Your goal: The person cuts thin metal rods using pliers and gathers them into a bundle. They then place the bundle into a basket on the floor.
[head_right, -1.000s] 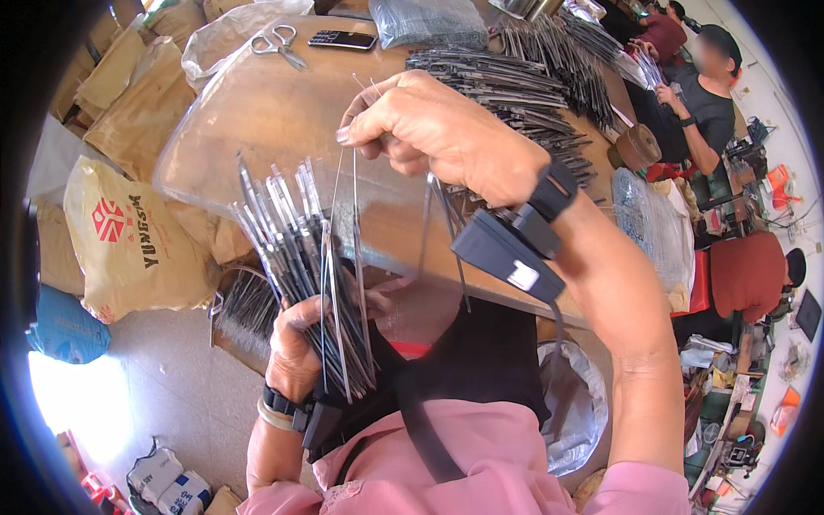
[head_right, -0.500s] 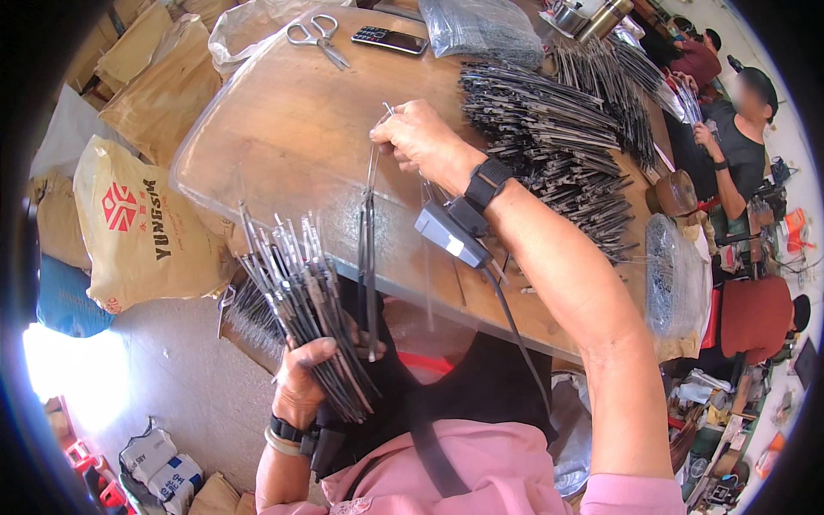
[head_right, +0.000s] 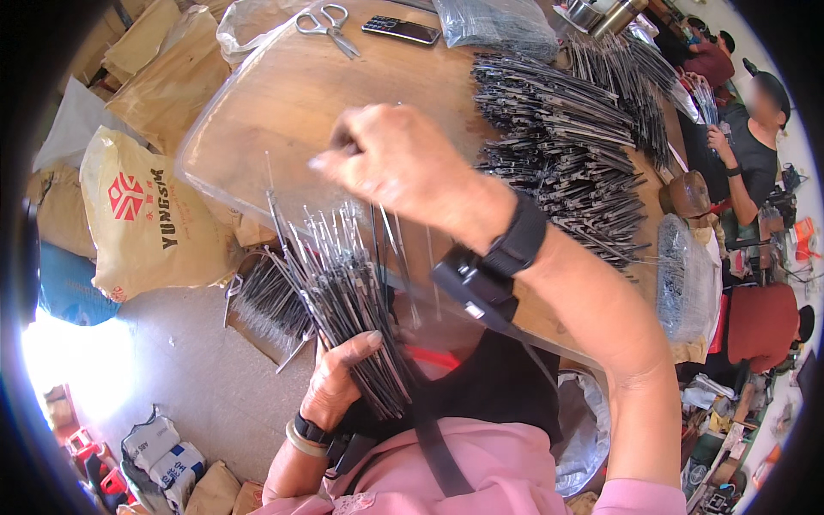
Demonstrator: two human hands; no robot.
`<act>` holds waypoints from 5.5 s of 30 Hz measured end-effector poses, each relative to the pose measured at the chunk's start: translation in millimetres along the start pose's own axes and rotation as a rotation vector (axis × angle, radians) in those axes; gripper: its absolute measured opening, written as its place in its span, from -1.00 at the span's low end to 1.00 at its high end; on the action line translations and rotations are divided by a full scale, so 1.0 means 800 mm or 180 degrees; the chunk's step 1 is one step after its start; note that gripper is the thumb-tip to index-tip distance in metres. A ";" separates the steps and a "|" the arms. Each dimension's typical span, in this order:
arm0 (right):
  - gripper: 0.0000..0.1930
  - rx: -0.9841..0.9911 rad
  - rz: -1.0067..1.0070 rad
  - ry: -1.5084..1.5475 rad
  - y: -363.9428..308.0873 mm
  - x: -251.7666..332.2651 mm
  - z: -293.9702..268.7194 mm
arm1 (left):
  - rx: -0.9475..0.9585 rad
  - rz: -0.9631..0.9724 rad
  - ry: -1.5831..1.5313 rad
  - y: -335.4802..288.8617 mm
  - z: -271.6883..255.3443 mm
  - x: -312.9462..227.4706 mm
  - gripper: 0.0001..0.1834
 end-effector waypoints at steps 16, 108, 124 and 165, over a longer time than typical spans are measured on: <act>-0.65 -0.0957 0.0340 0.0858 -0.014 0.002 -0.100 | 0.0135 0.0106 0.0410 -0.005 -0.007 0.028 -0.48; -0.08 -0.1596 0.0423 0.2433 -0.123 -0.056 0.029 | 0.0400 0.2375 0.1244 0.072 0.195 -0.138 -0.09; -0.16 -0.0474 -0.0029 0.0158 -0.151 0.056 0.061 | 0.0168 0.2175 0.0089 -0.024 0.120 -0.089 -0.52; -0.14 0.1583 0.0057 0.1810 -0.037 0.051 0.327 | -0.2596 0.1955 0.1097 -0.145 -0.182 -0.097 -0.46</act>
Point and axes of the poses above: each hand's wrist, its own y-axis towards the middle knuckle, its own z-axis out of the palm, x = y × z, the point moved 5 cm from there along y, towards the middle knuckle, and after that the axes turned 15 degrees about -z, right-handed, at the moved point
